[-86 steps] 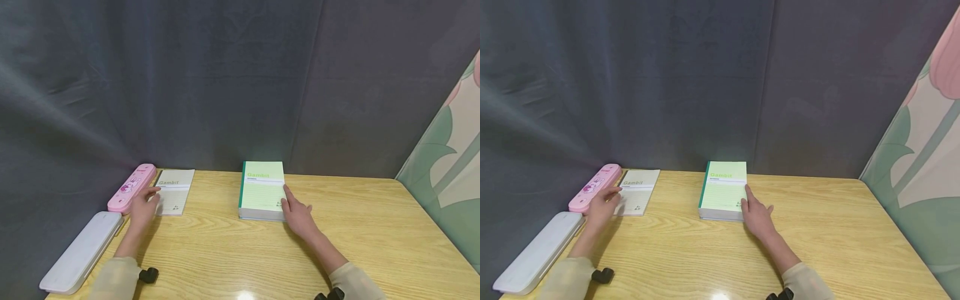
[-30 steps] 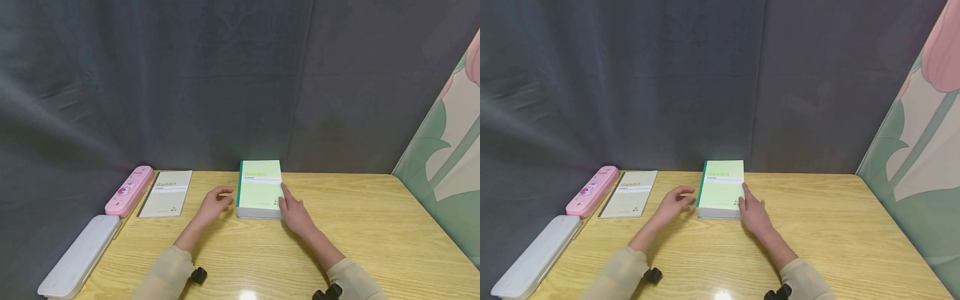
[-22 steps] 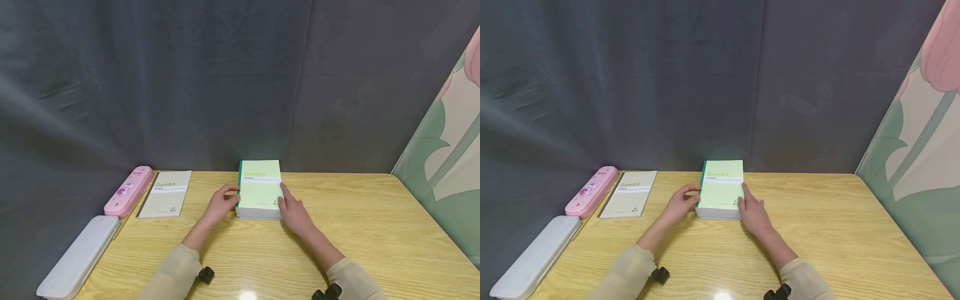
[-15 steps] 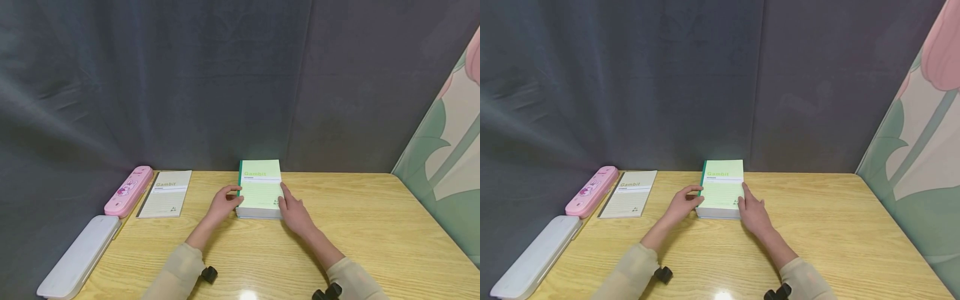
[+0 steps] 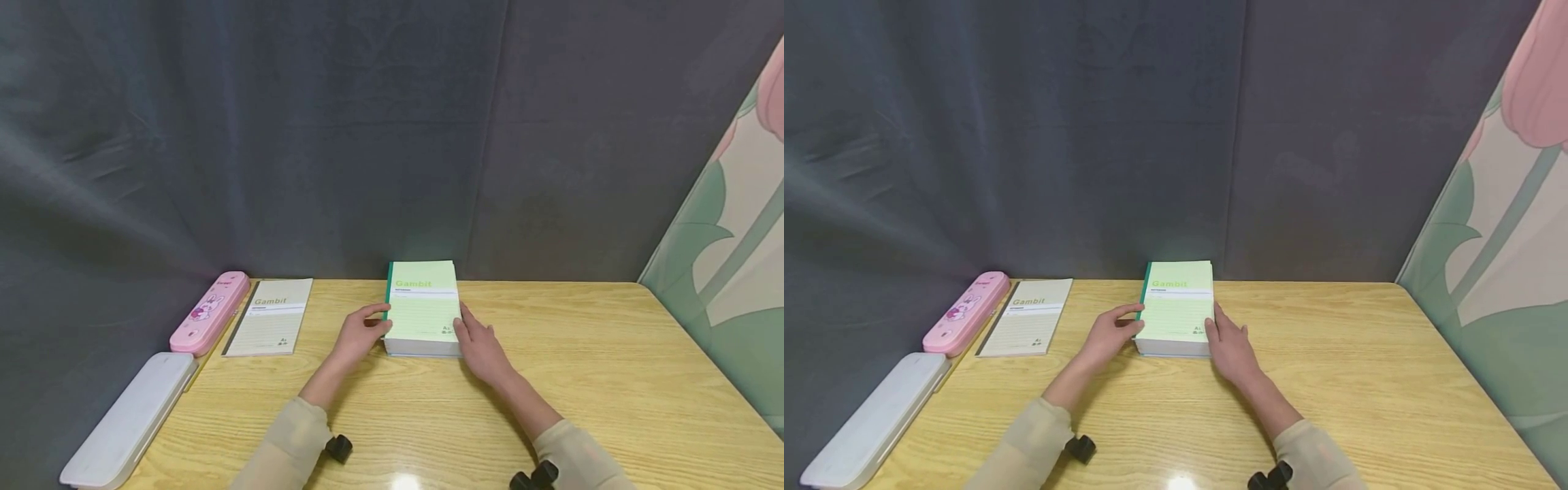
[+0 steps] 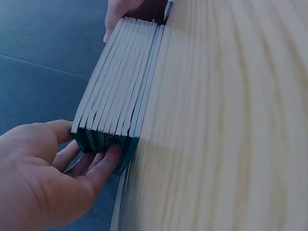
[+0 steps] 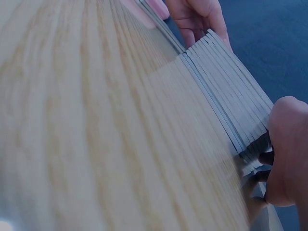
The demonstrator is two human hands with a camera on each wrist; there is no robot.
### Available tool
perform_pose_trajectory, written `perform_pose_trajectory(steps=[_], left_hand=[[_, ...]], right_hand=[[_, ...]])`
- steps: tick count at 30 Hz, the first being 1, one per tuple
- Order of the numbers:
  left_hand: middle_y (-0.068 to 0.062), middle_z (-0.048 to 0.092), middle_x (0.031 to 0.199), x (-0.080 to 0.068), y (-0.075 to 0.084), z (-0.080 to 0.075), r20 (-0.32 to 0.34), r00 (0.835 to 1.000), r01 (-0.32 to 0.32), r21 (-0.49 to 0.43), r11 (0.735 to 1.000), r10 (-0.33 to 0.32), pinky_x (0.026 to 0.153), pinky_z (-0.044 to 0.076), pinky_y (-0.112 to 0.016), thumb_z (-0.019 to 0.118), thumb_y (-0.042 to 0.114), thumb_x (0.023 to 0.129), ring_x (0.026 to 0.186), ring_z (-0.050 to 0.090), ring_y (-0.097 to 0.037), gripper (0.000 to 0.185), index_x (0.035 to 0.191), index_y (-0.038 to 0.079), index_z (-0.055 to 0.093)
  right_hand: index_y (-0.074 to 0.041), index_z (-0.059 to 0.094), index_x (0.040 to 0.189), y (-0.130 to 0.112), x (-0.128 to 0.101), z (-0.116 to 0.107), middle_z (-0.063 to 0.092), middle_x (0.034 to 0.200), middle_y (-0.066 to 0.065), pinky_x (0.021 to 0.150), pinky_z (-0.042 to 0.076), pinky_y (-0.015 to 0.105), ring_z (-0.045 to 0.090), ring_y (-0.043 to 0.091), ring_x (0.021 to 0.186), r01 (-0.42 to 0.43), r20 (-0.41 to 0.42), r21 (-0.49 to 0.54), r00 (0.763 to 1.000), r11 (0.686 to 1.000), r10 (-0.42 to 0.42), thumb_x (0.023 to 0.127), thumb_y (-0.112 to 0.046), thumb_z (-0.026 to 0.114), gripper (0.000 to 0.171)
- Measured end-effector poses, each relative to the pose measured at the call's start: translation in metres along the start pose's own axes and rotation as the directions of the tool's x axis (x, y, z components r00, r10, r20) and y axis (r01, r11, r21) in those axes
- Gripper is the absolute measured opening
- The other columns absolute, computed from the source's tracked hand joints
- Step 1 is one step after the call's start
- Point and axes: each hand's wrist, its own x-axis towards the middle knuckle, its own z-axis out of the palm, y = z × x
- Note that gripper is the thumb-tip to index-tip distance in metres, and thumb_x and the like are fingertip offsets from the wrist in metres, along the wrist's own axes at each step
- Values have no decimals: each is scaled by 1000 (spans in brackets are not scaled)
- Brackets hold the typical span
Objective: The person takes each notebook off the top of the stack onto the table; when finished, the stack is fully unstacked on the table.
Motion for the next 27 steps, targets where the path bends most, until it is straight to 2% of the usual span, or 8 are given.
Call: perform_pose_trajectory(steps=[9, 18, 19, 25, 27], left_hand=[[-15, 56, 136, -2, 2, -4, 12, 1000, 12, -98, 995, -11, 87, 58, -39, 66, 9, 99, 109, 63, -26, 38, 136, 6, 63], [-18, 58, 124, -1, 1, -9, 6, 1000, 16, -113, 993, -15, 85, 58, -33, 67, 6, 97, 103, 62, -24, 37, 133, 3, 64], [-19, 57, 124, -3, 5, -9, 6, 1000, 20, -111, 994, -20, 86, 57, -36, 66, 5, 97, 104, 62, -25, 37, 134, 2, 63], [-18, 55, 129, -5, 3, -20, -2, 999, 47, -120, 992, -48, 89, 56, -41, 62, 7, 100, 103, 60, -25, 37, 137, 5, 62], [-18, 54, 129, -3, -2, -25, -4, 999, 51, -147, 988, -52, 85, 58, -37, 60, 7, 101, 100, 63, -23, 37, 137, 4, 62]], right_hand=[[2, 21, 159, 2, -2, 2, 28, 161, 21, 117, 2, 68, 30, 43, 145, 29, -29, 26, 999, 999, -28, 113, -34, 22, 59], [2, 20, 160, 2, -2, 1, 28, 161, 22, 118, 1, 67, 30, 42, 146, 25, -18, 30, 1000, 999, -25, 113, -31, 25, 57], [1, 20, 160, 2, -1, 1, 29, 161, 21, 118, 1, 67, 30, 42, 146, 23, -18, 31, 1000, 999, -23, 113, -31, 25, 57], [-1, 21, 160, 5, 2, 3, 30, 161, 20, 119, 2, 65, 31, 40, 146, 18, -21, 31, 1000, 999, -18, 112, -29, 27, 56], [-1, 21, 160, 6, 3, 3, 30, 161, 19, 119, 2, 65, 31, 39, 146, 15, -22, 33, 1000, 999, -15, 112, -29, 28, 56]])
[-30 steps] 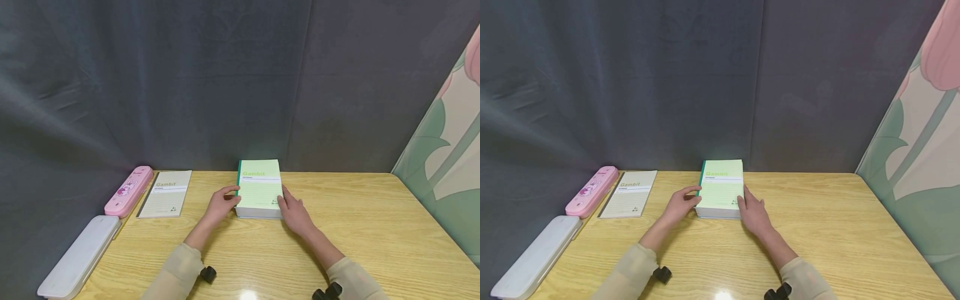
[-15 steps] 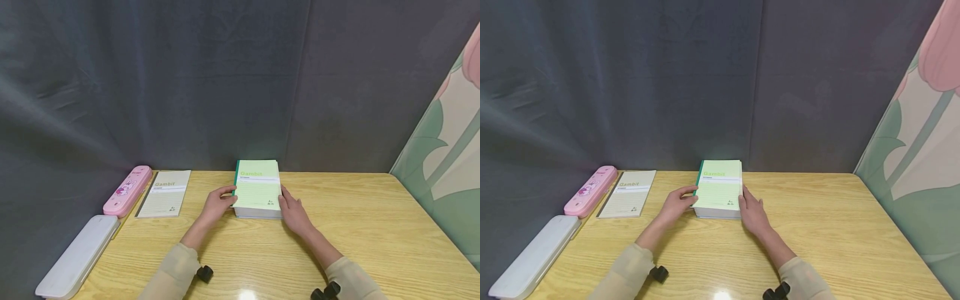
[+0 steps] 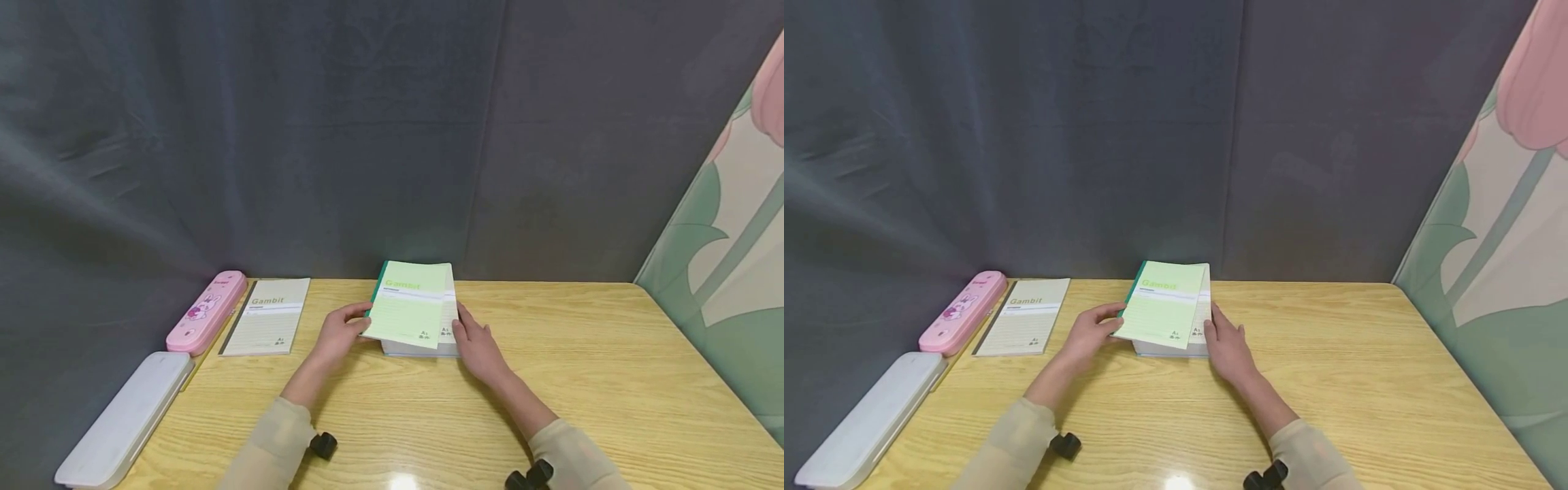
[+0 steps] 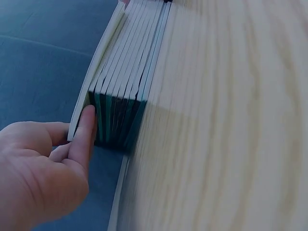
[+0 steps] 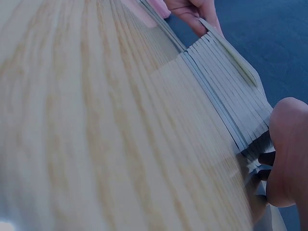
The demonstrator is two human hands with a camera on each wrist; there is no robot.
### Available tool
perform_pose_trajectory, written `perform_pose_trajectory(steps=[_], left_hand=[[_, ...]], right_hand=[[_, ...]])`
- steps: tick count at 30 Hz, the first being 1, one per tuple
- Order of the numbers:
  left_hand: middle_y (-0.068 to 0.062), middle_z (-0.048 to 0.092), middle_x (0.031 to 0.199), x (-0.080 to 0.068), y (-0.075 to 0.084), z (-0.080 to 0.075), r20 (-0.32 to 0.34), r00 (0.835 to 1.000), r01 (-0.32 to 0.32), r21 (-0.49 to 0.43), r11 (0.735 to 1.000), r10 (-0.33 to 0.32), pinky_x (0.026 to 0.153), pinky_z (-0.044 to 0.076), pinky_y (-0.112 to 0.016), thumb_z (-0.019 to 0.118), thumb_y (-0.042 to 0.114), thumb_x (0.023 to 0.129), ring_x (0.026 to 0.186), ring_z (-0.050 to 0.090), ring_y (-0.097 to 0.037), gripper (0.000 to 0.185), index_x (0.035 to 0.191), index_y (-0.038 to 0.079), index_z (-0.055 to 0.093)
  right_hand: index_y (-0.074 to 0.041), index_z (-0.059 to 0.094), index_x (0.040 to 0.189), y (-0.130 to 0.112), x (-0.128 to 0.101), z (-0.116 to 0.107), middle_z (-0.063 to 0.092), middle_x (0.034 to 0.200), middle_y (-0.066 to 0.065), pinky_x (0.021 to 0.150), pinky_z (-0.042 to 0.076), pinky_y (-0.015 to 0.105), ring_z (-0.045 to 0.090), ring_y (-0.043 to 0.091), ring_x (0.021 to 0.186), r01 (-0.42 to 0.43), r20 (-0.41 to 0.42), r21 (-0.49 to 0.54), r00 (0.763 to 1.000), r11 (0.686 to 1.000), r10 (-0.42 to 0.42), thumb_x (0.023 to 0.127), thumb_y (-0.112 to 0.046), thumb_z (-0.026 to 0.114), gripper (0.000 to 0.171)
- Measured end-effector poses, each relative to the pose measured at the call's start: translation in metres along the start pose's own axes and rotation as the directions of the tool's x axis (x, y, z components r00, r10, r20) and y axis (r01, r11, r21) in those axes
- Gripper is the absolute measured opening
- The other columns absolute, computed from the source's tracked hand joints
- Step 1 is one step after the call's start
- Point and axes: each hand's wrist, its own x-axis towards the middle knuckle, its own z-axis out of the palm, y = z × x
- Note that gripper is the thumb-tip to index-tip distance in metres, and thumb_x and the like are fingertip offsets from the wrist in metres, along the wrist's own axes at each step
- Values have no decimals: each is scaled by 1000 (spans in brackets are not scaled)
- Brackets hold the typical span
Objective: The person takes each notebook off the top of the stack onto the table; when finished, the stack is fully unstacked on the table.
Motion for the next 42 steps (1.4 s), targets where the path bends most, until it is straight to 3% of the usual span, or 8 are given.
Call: perform_pose_trajectory(steps=[6, 18, 25, 35, 42], left_hand=[[-21, 52, 133, 1, -6, -12, -24, 1000, 8, -49, 999, -9, 80, 59, -32, 58, 2, 101, 91, 67, -20, 36, 137, 0, 61], [-24, 51, 138, -5, -8, -35, -80, 996, 38, -127, 991, -48, 80, 60, -29, 52, -4, 101, 95, 69, -21, 38, 139, -6, 56], [-22, 46, 143, -9, -9, -51, -100, 993, 53, -102, 993, -63, 81, 59, -25, 50, -1, 103, 99, 65, -19, 40, 143, -5, 52], [-23, 46, 143, -14, -15, -71, -209, 971, 92, -106, 990, -112, 80, 58, -23, 48, -2, 104, 104, 61, -18, 41, 145, -5, 50], [-27, 44, 144, -20, -21, -82, -247, 958, 155, 8, 988, -148, 73, 58, -21, 47, -3, 103, 109, 54, -27, 40, 143, -7, 51]], right_hand=[[-1, 23, 160, -1, 1, 0, 33, 160, 19, 119, 3, 65, 33, 39, 145, 2, -6, 4, 1000, 1000, -2, 112, -27, 31, 55], [2, 24, 159, -3, -1, -2, 36, 157, 21, 117, 5, 68, 34, 40, 144, 8, -18, -1, 1000, 1000, -8, 112, -26, 32, 55], [3, 25, 158, -4, -2, -2, 37, 156, 22, 117, 5, 69, 35, 40, 143, 21, -29, 5, 999, 1000, -21, 112, -24, 33, 54], [2, 24, 159, -5, -2, -3, 37, 157, 21, 118, 5, 67, 35, 40, 144, 21, -23, 0, 1000, 1000, -21, 112, -26, 32, 55], [3, 25, 158, -4, -2, -2, 38, 156, 21, 118, 6, 67, 35, 40, 143, 20, -31, 2, 999, 1000, -20, 112, -26, 33, 55]])
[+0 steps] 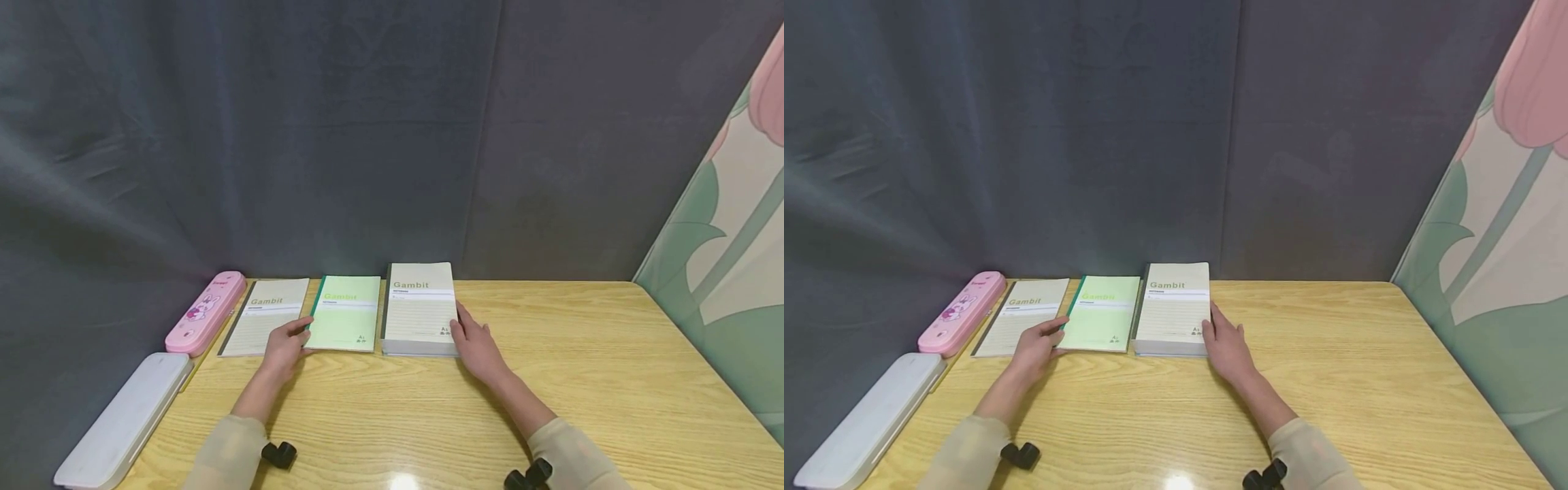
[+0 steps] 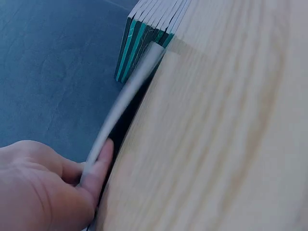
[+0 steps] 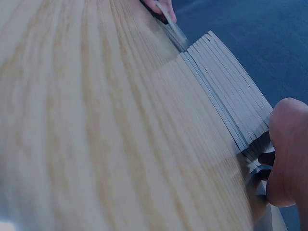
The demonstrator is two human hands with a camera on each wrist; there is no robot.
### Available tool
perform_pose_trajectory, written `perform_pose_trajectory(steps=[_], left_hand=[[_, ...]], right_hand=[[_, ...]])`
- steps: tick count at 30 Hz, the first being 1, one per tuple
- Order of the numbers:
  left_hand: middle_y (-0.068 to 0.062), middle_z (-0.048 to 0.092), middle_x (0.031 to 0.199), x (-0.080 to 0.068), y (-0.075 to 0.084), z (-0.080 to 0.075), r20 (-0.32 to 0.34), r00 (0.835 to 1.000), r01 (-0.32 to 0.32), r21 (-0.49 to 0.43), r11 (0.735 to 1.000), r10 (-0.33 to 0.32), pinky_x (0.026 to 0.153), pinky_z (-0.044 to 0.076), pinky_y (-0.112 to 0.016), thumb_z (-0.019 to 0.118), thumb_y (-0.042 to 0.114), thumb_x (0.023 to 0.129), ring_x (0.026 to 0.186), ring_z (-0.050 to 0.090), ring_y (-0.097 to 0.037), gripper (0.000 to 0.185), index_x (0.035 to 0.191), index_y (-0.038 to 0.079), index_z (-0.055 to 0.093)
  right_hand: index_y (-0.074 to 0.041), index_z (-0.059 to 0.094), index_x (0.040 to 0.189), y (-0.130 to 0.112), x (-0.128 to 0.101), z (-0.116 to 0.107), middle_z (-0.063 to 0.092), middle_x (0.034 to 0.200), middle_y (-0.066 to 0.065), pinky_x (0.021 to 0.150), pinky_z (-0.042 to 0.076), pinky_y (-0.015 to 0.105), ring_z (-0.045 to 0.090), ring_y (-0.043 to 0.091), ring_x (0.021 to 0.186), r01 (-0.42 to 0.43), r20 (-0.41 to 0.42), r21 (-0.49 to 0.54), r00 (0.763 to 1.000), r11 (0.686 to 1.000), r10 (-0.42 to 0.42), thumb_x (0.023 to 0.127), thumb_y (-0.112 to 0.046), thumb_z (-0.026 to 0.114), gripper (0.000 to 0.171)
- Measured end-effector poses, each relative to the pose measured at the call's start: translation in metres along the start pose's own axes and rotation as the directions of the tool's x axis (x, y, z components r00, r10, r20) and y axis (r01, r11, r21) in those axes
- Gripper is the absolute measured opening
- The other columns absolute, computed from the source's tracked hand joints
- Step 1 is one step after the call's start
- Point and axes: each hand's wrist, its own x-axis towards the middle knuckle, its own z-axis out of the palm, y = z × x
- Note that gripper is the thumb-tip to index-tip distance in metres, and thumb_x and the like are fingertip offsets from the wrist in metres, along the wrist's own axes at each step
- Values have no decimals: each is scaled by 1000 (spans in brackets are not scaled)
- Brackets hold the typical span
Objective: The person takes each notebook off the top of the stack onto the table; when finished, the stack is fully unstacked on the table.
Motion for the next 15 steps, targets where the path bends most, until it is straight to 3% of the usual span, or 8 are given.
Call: perform_pose_trajectory(steps=[8, 15], left_hand=[[-29, 43, 147, -2, 1, -10, -31, 999, 20, 66, 998, -18, 73, 57, -20, 47, -4, 103, 126, 45, -37, 40, 143, -7, 51], [-28, 44, 145, 0, 1, -18, -60, 998, 37, 104, 994, -31, 70, 57, -20, 48, -5, 102, 117, 50, -33, 40, 141, -8, 52]], right_hand=[[2, 26, 159, 1, 1, 1, 38, 156, 21, 118, 6, 67, 36, 40, 143, 0, 2, 10, 1000, 1000, 0, 112, -26, 34, 55], [2, 26, 158, 0, 1, 1, 39, 156, 21, 117, 6, 68, 36, 39, 143, 6, 3, 13, 1000, 1000, -6, 112, -25, 34, 54]])
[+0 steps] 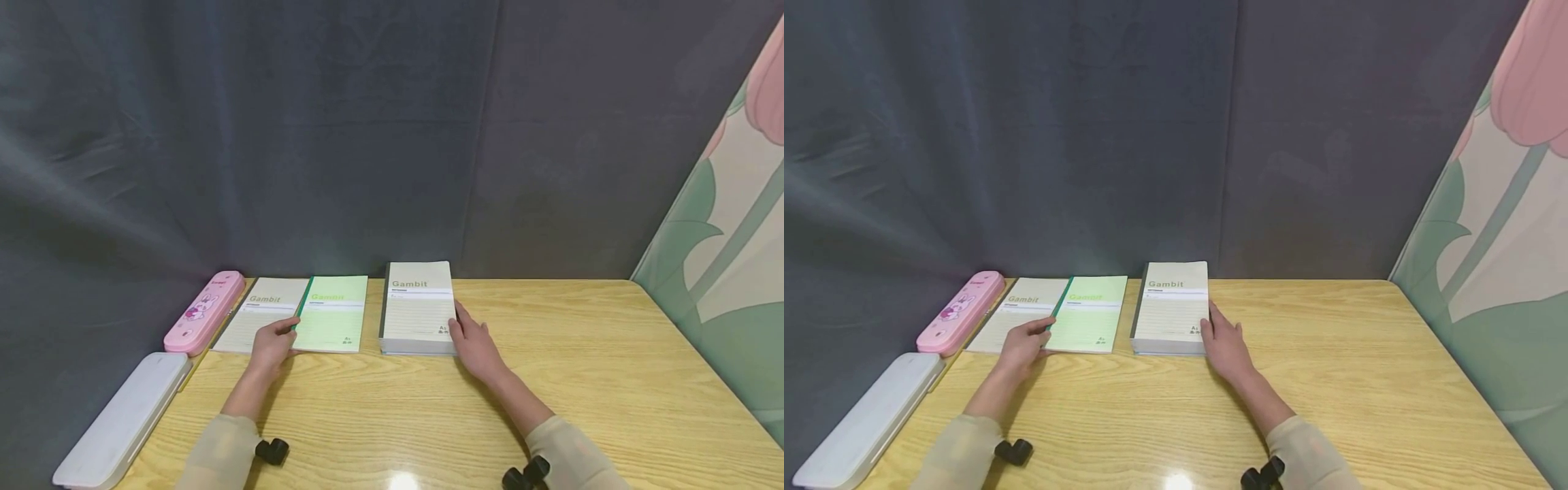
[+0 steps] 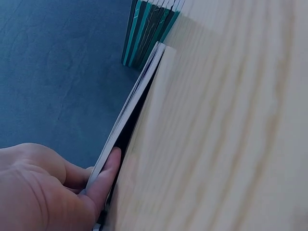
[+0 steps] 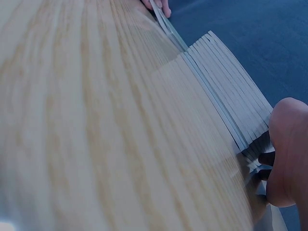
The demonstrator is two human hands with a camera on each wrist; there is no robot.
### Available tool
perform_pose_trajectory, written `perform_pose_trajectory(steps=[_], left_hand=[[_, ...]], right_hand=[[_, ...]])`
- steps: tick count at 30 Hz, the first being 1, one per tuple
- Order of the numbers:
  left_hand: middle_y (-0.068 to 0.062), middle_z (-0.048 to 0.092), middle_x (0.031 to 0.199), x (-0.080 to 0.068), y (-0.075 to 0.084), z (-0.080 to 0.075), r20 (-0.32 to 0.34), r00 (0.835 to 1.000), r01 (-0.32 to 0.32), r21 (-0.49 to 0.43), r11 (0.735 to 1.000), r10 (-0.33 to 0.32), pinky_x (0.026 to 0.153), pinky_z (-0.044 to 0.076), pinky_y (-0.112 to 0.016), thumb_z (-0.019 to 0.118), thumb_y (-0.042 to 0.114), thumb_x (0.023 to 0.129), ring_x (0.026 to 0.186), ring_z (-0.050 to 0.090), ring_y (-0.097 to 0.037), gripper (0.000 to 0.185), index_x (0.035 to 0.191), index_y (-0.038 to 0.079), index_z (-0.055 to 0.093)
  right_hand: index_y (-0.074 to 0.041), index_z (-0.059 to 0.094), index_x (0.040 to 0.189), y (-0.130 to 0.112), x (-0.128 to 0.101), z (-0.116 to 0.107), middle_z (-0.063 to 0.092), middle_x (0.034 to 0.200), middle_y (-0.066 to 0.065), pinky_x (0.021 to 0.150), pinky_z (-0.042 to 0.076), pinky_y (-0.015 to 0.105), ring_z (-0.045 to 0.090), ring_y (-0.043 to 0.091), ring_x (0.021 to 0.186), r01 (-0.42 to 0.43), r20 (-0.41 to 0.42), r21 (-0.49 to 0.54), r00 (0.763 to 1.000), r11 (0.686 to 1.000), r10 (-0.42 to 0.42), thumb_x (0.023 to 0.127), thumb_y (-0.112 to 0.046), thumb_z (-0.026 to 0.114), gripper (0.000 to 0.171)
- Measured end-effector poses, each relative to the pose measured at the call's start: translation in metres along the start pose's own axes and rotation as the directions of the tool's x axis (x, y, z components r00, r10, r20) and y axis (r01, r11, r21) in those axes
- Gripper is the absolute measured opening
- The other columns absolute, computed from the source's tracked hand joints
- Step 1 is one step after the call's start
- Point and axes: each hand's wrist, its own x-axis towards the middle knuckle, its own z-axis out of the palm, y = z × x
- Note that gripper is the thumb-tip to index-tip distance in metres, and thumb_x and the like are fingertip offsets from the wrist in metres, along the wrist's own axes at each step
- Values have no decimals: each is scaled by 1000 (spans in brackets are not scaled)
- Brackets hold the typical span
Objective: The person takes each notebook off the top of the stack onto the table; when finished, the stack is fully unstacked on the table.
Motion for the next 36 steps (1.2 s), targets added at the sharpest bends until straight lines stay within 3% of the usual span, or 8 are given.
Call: perform_pose_trajectory(steps=[7, 11, 14, 20, 26, 32, 34, 36], left_hand=[[-27, 48, 141, 3, -1, -1, -15, 1000, -6, 28, 1000, 6, 67, 57, -21, 49, -4, 102, 105, 54, -28, 38, 139, -8, 55], [-27, 48, 140, 2, 0, 0, -17, 1000, -20, 37, 999, 21, 69, 59, -23, 48, -5, 100, 108, 55, -31, 38, 138, -9, 55], [-28, 51, 139, 2, 2, 0, -38, 998, -43, 110, 993, 48, 78, 60, -32, 50, -4, 98, 114, 54, -36, 38, 135, -9, 58], [-29, 63, 128, 3, 7, 1, -104, 983, -110, 333, 937, 152, 101, 48, -50, 58, 0, 92, 121, 58, -41, 34, 124, -6, 67], [-30, 67, 116, -3, 17, 1, -102, 974, -137, 444, 885, 202, 92, 51, -51, 58, 4, 88, 108, 64, -42, 36, 121, -10, 66], [-25, 66, 123, -12, 27, 3, -135, 968, -100, 569, 816, 212, 77, 54, -51, 56, 11, 93, 103, 65, -40, 35, 123, -2, 69], [-22, 66, 123, -14, 31, 8, -127, 956, -143, 581, 801, 263, 74, 54, -51, 57, 12, 94, 101, 65, -39, 33, 123, 1, 69], [-20, 66, 122, -14, 33, 16, -101, 940, -226, 528, 818, 325, 76, 55, -49, 59, 11, 96, 101, 65, -37, 31, 123, 1, 69]], right_hand=[[2, 26, 158, 0, 0, -1, 39, 156, 21, 117, 7, 69, 36, 40, 143, 5, -4, -15, 1000, 1000, -6, 112, -24, 33, 54], [2, 26, 158, 1, 0, 0, 39, 156, 21, 117, 6, 69, 36, 41, 143, 9, -10, -13, 1000, 1000, -9, 112, -24, 33, 54], [1, 26, 159, 2, 0, 0, 39, 156, 21, 117, 6, 69, 37, 40, 143, 10, -13, -9, 1000, 1000, -10, 112, -25, 33, 54], [3, 27, 158, 1, 0, 1, 39, 155, 22, 117, 6, 70, 37, 41, 142, 16, -18, -13, 1000, 1000, -16, 112, -24, 34, 54], [3, 26, 158, 1, -1, 0, 39, 156, 22, 117, 7, 69, 36, 40, 143, 15, -16, -17, 1000, 1000, -15, 112, -23, 33, 53], [3, 25, 158, 1, -1, 0, 37, 156, 22, 117, 6, 69, 35, 41, 143, 14, -8, -16, 1000, 1000, -14, 112, -23, 33, 54], [3, 26, 158, 0, -1, 0, 37, 156, 22, 117, 7, 69, 35, 41, 143, 15, -12, -17, 1000, 1000, -15, 112, -24, 33, 54], [4, 26, 158, 1, -1, 1, 37, 156, 23, 116, 7, 70, 35, 42, 143, 20, -18, -19, 1000, 1000, -20, 112, -24, 32, 55]])
